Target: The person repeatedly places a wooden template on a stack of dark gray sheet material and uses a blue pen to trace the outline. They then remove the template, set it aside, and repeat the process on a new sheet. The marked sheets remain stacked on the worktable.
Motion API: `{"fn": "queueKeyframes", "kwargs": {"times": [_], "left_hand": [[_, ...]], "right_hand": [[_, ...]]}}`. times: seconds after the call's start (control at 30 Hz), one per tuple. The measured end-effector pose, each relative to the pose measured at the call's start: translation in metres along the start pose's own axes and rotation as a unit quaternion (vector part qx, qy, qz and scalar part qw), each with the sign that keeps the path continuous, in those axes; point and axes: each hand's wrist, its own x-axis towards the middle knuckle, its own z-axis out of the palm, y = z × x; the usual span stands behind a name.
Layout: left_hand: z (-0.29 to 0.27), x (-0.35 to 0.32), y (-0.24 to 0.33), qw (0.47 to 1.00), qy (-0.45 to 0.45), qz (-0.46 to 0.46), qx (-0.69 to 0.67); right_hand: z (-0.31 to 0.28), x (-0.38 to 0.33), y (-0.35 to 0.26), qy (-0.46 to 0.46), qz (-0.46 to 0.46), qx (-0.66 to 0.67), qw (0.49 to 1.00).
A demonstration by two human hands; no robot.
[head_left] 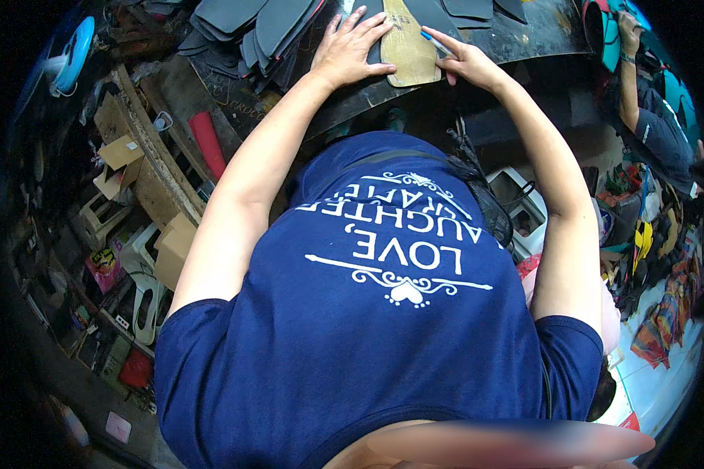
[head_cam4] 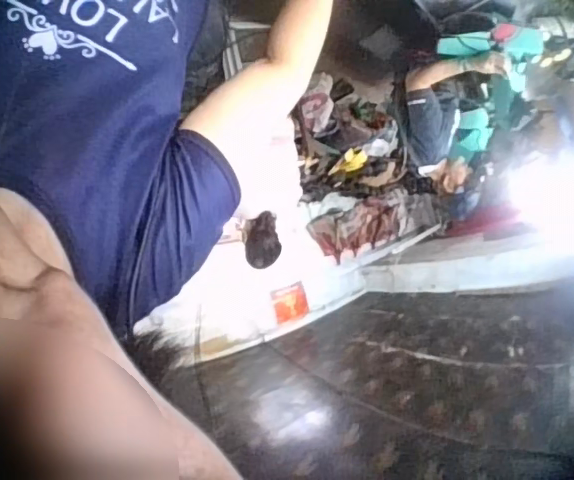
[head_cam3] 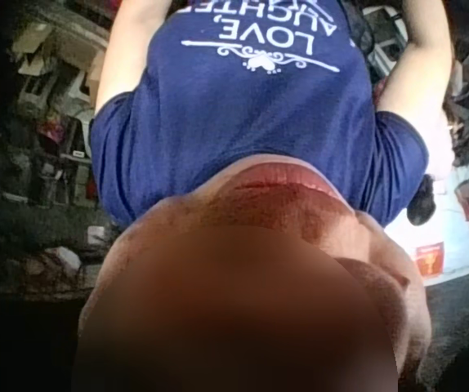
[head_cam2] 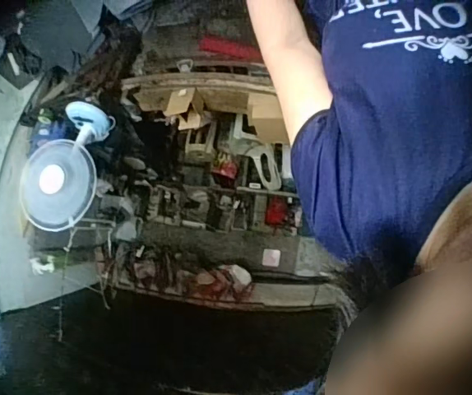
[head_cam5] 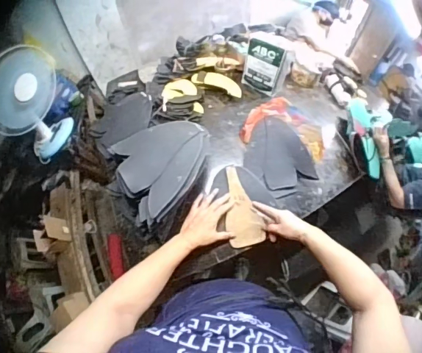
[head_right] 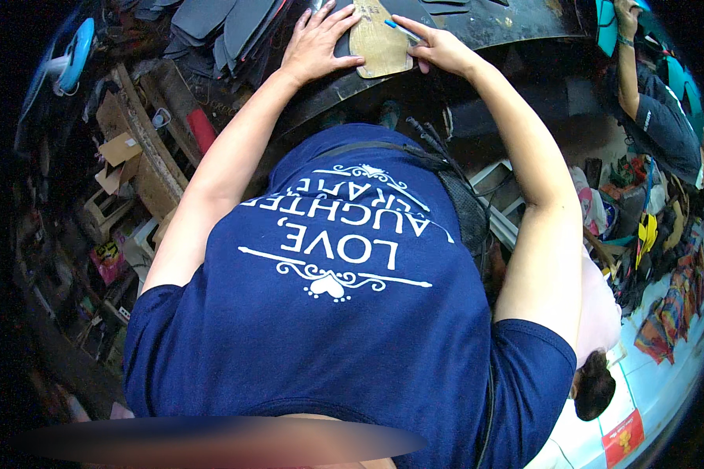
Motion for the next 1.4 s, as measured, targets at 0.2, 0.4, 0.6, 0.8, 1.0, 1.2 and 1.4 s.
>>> {"fn": "queueKeyframes", "kwargs": {"times": [0.2,0.4,0.6,0.8,1.0,1.2,1.4], "left_hand": [[0.011,-0.002,-0.006,1.000,-0.010,0.005,0.015],[0.010,-0.002,-0.005,1.000,-0.010,0.001,0.014],[0.005,-0.001,-0.005,1.000,-0.023,0.006,0.004],[0.003,0.000,-0.003,0.999,-0.033,-0.001,0.005],[0.003,-0.002,-0.004,0.999,-0.031,-0.003,-0.007],[0.003,-0.001,-0.005,0.999,-0.027,0.000,-0.022],[0.003,-0.001,-0.006,0.999,-0.024,0.002,-0.045]], "right_hand": [[0.000,0.000,-0.001,0.008,0.002,-0.002,1.000],[0.002,0.000,0.000,0.023,0.003,-0.013,1.000],[0.001,0.003,0.003,0.014,-0.006,0.006,1.000],[0.005,0.003,0.018,0.063,0.023,0.136,0.988],[0.002,0.009,0.030,0.046,0.016,0.205,0.978],[-0.001,0.006,0.022,0.049,0.019,0.219,0.974],[-0.009,-0.001,0.011,0.090,0.109,0.232,0.962]]}}
